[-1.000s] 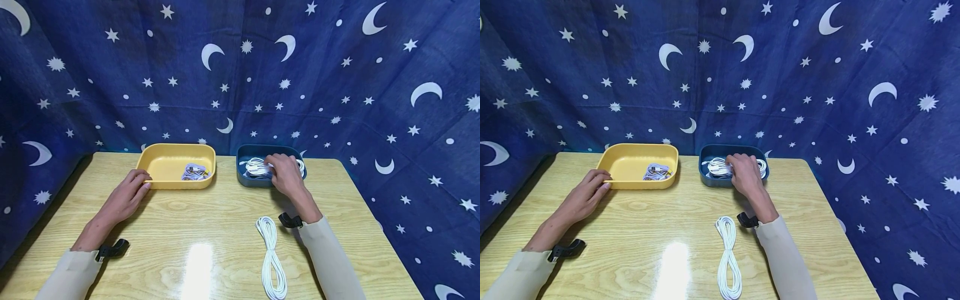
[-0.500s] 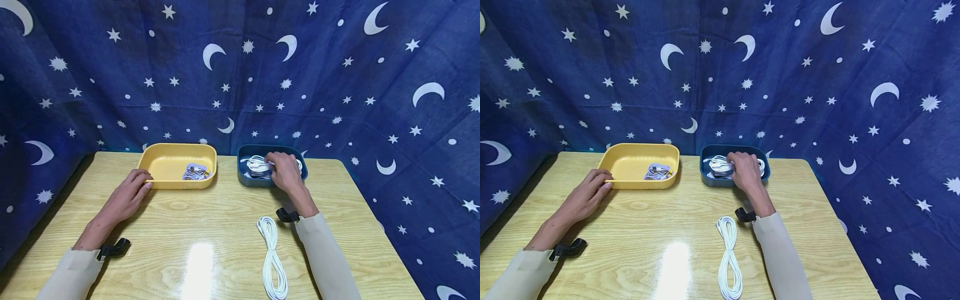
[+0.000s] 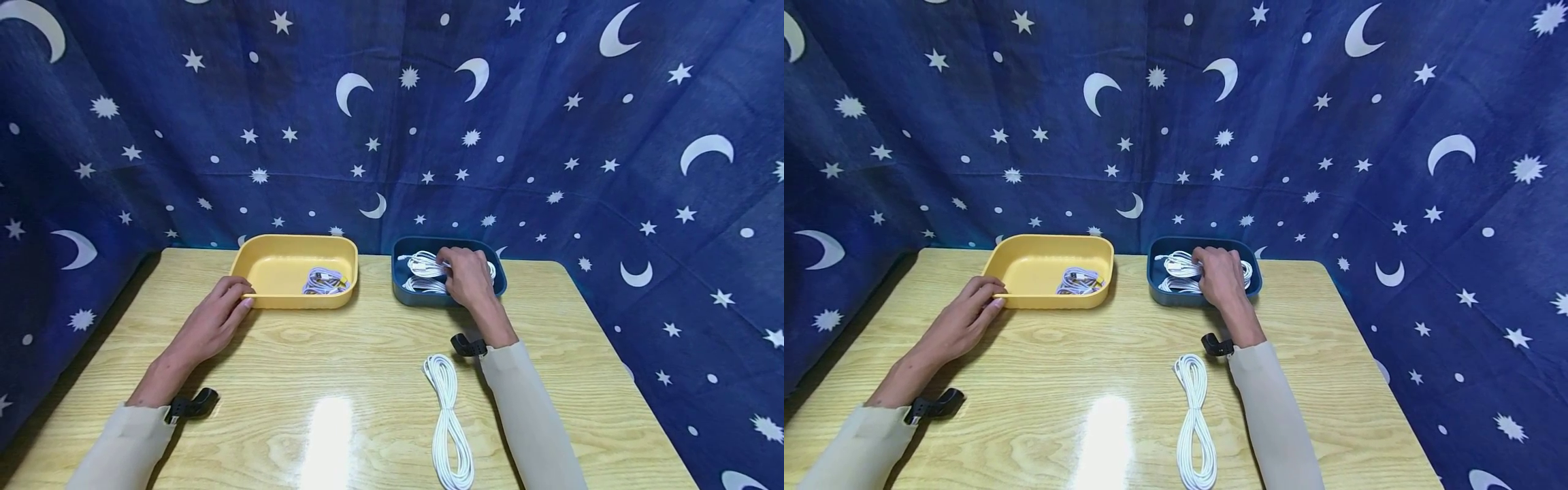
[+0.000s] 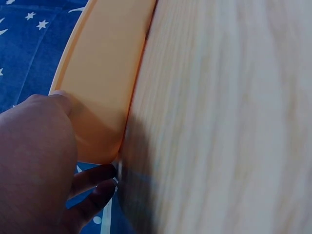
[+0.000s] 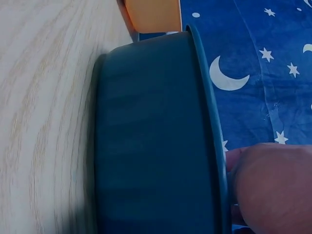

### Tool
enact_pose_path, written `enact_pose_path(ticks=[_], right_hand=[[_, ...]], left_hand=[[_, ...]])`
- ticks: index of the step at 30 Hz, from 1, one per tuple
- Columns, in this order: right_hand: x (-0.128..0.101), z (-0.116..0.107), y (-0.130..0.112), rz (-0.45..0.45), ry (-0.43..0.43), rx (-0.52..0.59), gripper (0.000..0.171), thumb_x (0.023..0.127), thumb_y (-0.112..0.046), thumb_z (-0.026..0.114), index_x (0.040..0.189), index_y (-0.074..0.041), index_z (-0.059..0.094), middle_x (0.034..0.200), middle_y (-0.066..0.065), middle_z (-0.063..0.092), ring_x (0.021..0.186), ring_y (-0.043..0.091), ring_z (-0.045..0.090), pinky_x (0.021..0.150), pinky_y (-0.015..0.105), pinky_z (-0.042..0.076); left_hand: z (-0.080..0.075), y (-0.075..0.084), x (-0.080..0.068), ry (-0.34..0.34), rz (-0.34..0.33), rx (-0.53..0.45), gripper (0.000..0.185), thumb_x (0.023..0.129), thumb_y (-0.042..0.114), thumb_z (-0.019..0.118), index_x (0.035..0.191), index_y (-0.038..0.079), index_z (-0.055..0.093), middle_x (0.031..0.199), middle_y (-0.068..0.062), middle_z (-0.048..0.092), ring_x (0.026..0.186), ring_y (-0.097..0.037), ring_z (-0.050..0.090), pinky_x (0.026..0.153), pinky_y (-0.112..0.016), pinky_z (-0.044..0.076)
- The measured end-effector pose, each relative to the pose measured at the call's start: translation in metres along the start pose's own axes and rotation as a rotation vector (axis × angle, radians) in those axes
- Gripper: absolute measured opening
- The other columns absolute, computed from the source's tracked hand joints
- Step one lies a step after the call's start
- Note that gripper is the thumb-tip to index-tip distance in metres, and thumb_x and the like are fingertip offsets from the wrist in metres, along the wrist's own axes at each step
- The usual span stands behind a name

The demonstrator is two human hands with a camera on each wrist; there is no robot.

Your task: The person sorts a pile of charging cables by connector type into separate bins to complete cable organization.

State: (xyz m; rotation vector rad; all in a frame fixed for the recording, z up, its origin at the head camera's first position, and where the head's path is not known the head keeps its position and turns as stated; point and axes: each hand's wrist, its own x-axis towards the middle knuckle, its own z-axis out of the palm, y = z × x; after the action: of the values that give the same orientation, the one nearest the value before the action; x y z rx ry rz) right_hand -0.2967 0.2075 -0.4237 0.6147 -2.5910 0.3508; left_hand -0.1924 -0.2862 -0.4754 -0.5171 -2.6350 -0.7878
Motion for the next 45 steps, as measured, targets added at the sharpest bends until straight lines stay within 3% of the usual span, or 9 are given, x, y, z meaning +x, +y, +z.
enact_pose_path(ticks=[11, 25, 33, 45], right_hand=[[0.002, -0.001, 0.001, 0.077, -0.002, -0.004, 0.03, 0.086, 0.01, 0.059, 0.096, -0.009, 0.08, 0.092, 0.009, 0.076, 0.092, 0.034, 0.07, 0.083, 0.052, 0.049], [-0.001, -0.002, -0.002, 0.148, -0.045, 0.056, 0.013, 0.094, -0.005, 0.07, 0.103, -0.006, 0.08, 0.096, 0.01, 0.076, 0.094, 0.031, 0.07, 0.088, 0.051, 0.048], [-0.006, -0.005, -0.004, 0.115, -0.04, 0.069, 0.011, 0.095, -0.009, 0.071, 0.102, -0.004, 0.078, 0.094, 0.01, 0.075, 0.092, 0.032, 0.069, 0.086, 0.052, 0.048], [-0.008, -0.009, -0.013, 0.073, -0.021, 0.083, 0.009, 0.094, -0.01, 0.073, 0.101, -0.005, 0.078, 0.098, 0.01, 0.075, 0.095, 0.032, 0.067, 0.089, 0.052, 0.048]], left_hand=[[0.002, 0.001, 0.001, -0.001, -0.014, -0.016, 0.011, 0.112, 0.018, 0.055, 0.114, 0.012, 0.065, 0.129, -0.011, 0.054, 0.115, -0.03, 0.056, 0.097, -0.057, 0.045], [0.002, 0.0, 0.001, -0.023, -0.053, -0.02, 0.015, 0.113, 0.02, 0.054, 0.116, 0.01, 0.064, 0.132, -0.013, 0.053, 0.118, -0.032, 0.055, 0.105, -0.059, 0.045], [0.001, 0.001, 0.001, -0.017, -0.021, -0.017, 0.014, 0.113, 0.02, 0.054, 0.116, 0.011, 0.065, 0.132, -0.014, 0.054, 0.117, -0.034, 0.055, 0.1, -0.061, 0.045], [-0.001, 0.001, 0.0, -0.027, -0.06, -0.021, 0.016, 0.114, 0.021, 0.053, 0.116, 0.011, 0.065, 0.132, -0.013, 0.053, 0.119, -0.033, 0.055, 0.103, -0.061, 0.044]])
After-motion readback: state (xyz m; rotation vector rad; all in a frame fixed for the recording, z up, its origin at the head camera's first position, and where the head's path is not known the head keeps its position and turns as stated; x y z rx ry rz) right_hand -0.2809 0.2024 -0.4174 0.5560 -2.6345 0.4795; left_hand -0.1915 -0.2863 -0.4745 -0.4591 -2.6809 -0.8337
